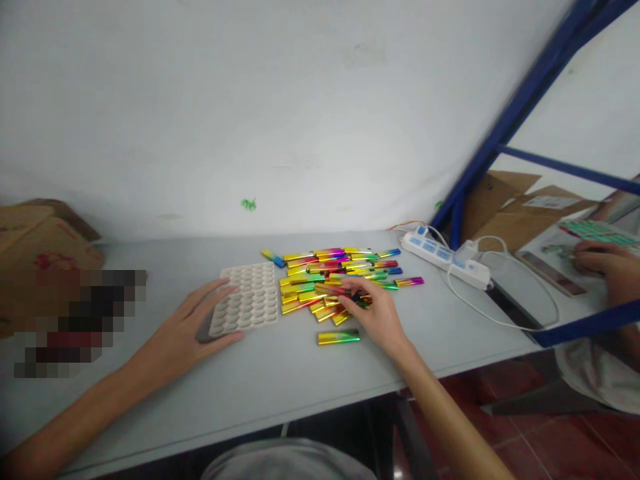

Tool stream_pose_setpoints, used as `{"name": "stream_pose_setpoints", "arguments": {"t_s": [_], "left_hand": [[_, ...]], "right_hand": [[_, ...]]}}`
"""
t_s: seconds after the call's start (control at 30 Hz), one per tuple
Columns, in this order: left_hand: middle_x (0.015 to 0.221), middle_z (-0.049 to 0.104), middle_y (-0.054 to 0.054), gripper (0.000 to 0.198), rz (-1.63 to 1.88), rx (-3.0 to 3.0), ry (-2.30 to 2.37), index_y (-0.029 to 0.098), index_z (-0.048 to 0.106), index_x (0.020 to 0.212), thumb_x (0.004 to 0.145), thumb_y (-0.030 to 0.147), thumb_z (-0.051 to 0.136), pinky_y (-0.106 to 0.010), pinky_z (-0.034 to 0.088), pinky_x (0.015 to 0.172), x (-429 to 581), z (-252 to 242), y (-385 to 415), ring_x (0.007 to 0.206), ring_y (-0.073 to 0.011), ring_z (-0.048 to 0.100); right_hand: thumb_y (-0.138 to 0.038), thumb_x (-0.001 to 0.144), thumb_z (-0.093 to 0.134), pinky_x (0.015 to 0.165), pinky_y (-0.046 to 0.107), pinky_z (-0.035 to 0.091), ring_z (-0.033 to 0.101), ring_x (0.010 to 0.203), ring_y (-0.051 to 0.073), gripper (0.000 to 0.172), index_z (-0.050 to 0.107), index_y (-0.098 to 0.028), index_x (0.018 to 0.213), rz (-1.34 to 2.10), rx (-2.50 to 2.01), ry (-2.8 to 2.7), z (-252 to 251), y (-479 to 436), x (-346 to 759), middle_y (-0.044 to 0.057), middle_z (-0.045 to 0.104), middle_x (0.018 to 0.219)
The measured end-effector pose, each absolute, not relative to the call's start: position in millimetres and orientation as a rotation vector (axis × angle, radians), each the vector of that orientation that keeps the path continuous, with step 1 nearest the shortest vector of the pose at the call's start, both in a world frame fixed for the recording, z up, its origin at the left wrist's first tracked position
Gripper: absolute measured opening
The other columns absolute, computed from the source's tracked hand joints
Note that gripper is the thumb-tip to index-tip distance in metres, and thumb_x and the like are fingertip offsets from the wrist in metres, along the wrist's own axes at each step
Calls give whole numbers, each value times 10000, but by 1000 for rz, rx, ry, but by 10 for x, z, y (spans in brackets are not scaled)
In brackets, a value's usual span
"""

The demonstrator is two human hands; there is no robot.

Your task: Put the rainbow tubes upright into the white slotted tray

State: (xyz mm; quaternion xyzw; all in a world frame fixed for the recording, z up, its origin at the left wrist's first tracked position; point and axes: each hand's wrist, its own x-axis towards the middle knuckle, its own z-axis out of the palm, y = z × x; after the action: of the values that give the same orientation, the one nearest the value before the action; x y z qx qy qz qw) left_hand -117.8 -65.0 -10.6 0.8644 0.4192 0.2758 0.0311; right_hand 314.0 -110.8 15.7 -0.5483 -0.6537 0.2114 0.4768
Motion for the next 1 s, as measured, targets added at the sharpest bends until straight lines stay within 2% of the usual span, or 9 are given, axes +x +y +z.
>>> {"name": "stream_pose_setpoints", "arguments": {"t_s": [0.1, 0.2, 0.3, 0.37, 0.43, 0.5, 0.6, 0.73, 1.0], "left_hand": [[1765, 595, -138, 786, 822, 2646, 1339, 293, 630, 1634, 1072, 844, 633, -578, 563, 1337, -1277, -109, -617, 1576, -396, 647], [1694, 666, -147, 823, 729, 2637, 1353, 269, 666, 1609, 1064, 881, 609, -570, 583, 1313, -1309, -99, -581, 1494, -385, 707], [1646, 711, -157, 827, 665, 2652, 1333, 239, 675, 1611, 1082, 869, 594, -552, 567, 1328, -1282, -56, -573, 1488, -367, 707], [1630, 725, -161, 809, 644, 2667, 1318, 231, 682, 1612, 1094, 846, 598, -553, 564, 1330, -1250, -21, -585, 1494, -366, 697], [1618, 731, -166, 774, 631, 2684, 1307, 226, 685, 1619, 1115, 806, 597, -561, 581, 1307, -1214, 2, -607, 1492, -373, 693], [1600, 738, -168, 723, 646, 2699, 1283, 226, 689, 1623, 1131, 751, 612, -563, 591, 1292, -1180, 4, -635, 1483, -377, 694], [1603, 729, -174, 662, 727, 2695, 1246, 225, 688, 1629, 1142, 670, 639, -567, 593, 1293, -1144, -32, -679, 1486, -384, 685], [1602, 716, -166, 641, 793, 2656, 1245, 246, 678, 1635, 1129, 639, 681, -575, 612, 1279, -1122, -84, -736, 1481, -389, 682], [1535, 695, -146, 612, 795, 2565, 1259, 265, 630, 1661, 1130, 556, 722, -552, 641, 1258, -1092, -48, -825, 1428, -353, 709]], "right_hand": [[-655, 921, 924, 905, 431, 652, 806, 992, 293, 467, 861, -239, 1123, 759, -1302, -1393, 295, -991, 3080, 94, 878, 1102], [-771, 893, 894, 850, 377, 630, 758, 922, 251, 547, 789, -247, 1007, 899, -1196, -1252, 524, -844, 2917, 54, 813, 965], [-822, 910, 831, 722, 336, 600, 664, 740, 191, 576, 664, -292, 1060, 1108, -1030, -1223, 779, -684, 2646, -9, 733, 877], [-825, 918, 811, 594, 292, 516, 493, 580, 143, 586, 593, -317, 1114, 1268, -936, -1255, 913, -567, 2429, -77, 617, 768], [-841, 923, 792, 501, 245, 354, 309, 519, 115, 601, 562, -321, 1118, 1357, -909, -1318, 985, -442, 2202, -125, 468, 695], [-870, 931, 757, 493, 242, 238, 239, 530, 112, 612, 563, -309, 1078, 1327, -947, -1410, 982, -318, 1979, -131, 386, 673], [-918, 961, 653, 549, 278, 259, 322, 587, 129, 652, 572, -273, 910, 1063, -1065, -1549, 861, -179, 1697, -93, 398, 655], [-858, 998, 557, 621, 316, 274, 382, 651, 143, 697, 414, -278, 641, 783, -1274, -1664, 632, -142, 1516, -47, 377, 626], [-448, 966, 623, 627, 305, 283, 429, 621, 153, 425, 455, -279, 614, 721, -1351, -1689, 420, -145, 1549, -44, 464, 583]]}}
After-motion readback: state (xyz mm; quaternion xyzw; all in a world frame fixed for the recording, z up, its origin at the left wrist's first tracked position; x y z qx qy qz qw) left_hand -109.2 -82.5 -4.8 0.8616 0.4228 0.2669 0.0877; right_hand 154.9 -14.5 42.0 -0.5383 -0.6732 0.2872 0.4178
